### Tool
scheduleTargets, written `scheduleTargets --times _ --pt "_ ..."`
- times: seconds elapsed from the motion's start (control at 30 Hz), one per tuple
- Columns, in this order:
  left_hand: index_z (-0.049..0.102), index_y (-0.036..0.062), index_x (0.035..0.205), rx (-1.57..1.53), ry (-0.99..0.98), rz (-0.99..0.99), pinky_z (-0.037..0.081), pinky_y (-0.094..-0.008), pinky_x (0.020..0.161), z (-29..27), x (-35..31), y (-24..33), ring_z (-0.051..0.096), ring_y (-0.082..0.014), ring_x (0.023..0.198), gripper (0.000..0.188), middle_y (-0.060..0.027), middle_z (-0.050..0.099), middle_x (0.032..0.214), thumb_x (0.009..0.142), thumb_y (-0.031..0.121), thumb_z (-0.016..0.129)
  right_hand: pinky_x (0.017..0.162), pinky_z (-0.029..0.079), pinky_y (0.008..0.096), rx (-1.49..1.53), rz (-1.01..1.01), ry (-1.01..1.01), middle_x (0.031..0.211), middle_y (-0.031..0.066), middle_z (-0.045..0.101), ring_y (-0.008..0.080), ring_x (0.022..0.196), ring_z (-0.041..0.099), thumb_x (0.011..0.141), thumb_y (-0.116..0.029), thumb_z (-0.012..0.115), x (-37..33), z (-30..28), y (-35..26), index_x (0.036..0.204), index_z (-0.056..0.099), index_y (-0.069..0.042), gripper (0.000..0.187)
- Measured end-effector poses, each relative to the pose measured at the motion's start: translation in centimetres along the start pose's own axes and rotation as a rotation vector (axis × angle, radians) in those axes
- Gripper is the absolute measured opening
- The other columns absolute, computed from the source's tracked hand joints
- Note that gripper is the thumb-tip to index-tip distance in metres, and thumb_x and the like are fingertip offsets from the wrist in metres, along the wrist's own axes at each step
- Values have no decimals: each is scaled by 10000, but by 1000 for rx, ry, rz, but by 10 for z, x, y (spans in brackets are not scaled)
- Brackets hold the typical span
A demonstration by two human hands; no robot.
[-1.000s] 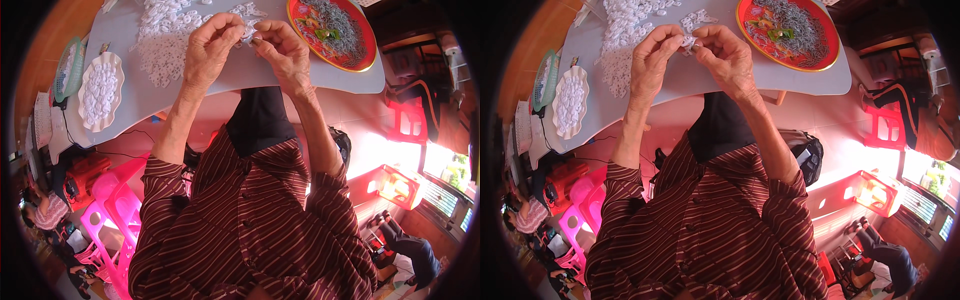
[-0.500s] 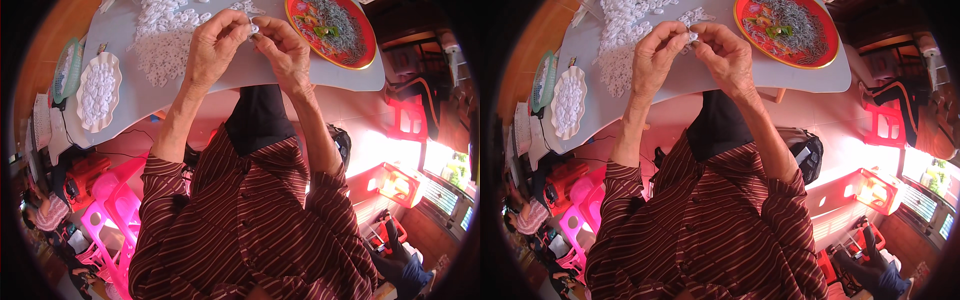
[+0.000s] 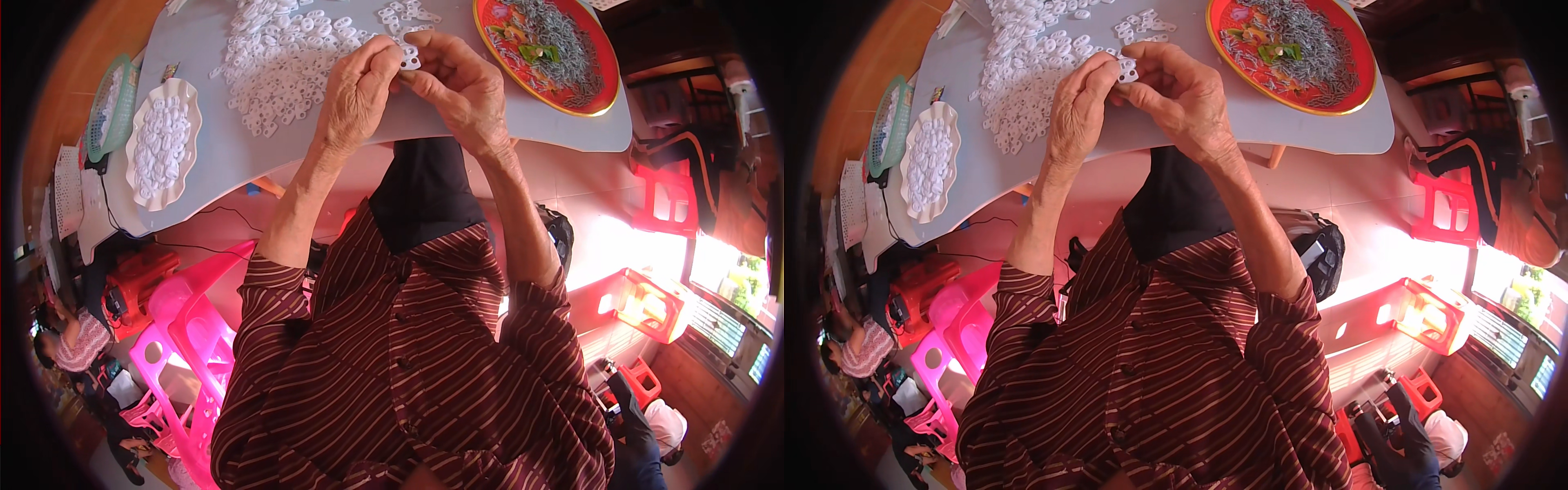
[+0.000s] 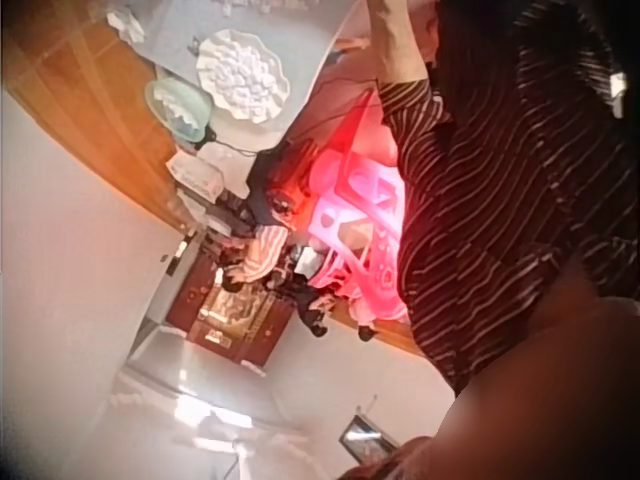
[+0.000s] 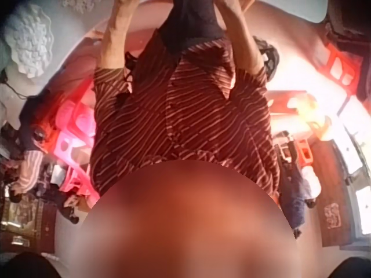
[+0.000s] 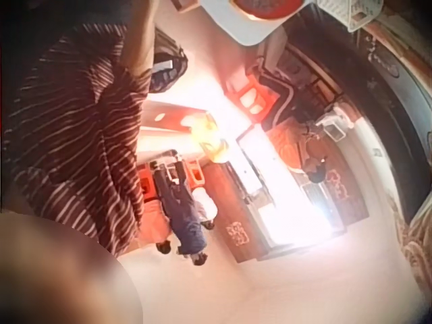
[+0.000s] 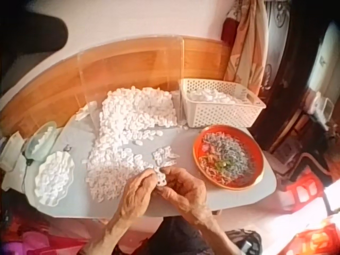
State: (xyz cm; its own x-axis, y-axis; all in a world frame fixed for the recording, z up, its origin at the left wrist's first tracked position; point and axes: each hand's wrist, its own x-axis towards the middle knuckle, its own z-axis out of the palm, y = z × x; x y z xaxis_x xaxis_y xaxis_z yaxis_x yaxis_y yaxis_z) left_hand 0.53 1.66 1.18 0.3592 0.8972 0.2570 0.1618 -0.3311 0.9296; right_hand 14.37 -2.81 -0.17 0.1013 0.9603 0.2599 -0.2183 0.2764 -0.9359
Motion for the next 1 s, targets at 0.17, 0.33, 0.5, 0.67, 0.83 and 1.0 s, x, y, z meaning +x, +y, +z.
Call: scheduleTargets --times 0.17,0.33,0.5,0.67,0.83,1.0 --pt "514 10 875 -36 -6 -51 397 -288 558 0 -3 0 401 -140 591 230 -89 454 639 913 229 459 754 525 237 -24 11 -35 822 32 566 123 805 635 806 41 634 0 1 4 1127 527 56 339" --pt "502 2 857 22 -21 1 398 -289 556 -1 -3 -3 397 -133 590 216 -87 425 635 902 210 464 737 528 238 -107 -5 -23 833 56 604 126 788 643 806 51 625 0 2 3 1090 534 55 299" --pt "483 0 826 11 -26 110 394 -289 548 -2 -1 -10 387 -122 588 199 -78 409 635 891 186 455 738 529 241 -107 -4 -56 866 74 636 126 795 645 809 48 625 1 1 1 1058 548 44 260" --pt "481 -5 810 16 -35 38 396 -291 549 -4 0 -5 397 -126 586 199 -86 417 637 882 180 455 746 527 242 -105 20 -68 873 87 648 130 804 646 807 38 637 2 -1 2 1052 549 46 261" --pt "488 -10 819 4 -56 23 400 -313 541 -4 0 -4 420 -168 555 193 -119 445 646 877 171 458 746 524 239 -73 13 -94 852 77 650 124 795 644 809 27 643 1 -1 2 1055 550 35 264" --pt "492 0 838 134 -11 191 393 -319 526 -1 -2 -11 413 -169 551 160 -121 435 639 889 145 447 705 519 238 -261 -30 -46 819 84 653 117 774 646 809 21 638 1 3 1 1007 543 36 220"
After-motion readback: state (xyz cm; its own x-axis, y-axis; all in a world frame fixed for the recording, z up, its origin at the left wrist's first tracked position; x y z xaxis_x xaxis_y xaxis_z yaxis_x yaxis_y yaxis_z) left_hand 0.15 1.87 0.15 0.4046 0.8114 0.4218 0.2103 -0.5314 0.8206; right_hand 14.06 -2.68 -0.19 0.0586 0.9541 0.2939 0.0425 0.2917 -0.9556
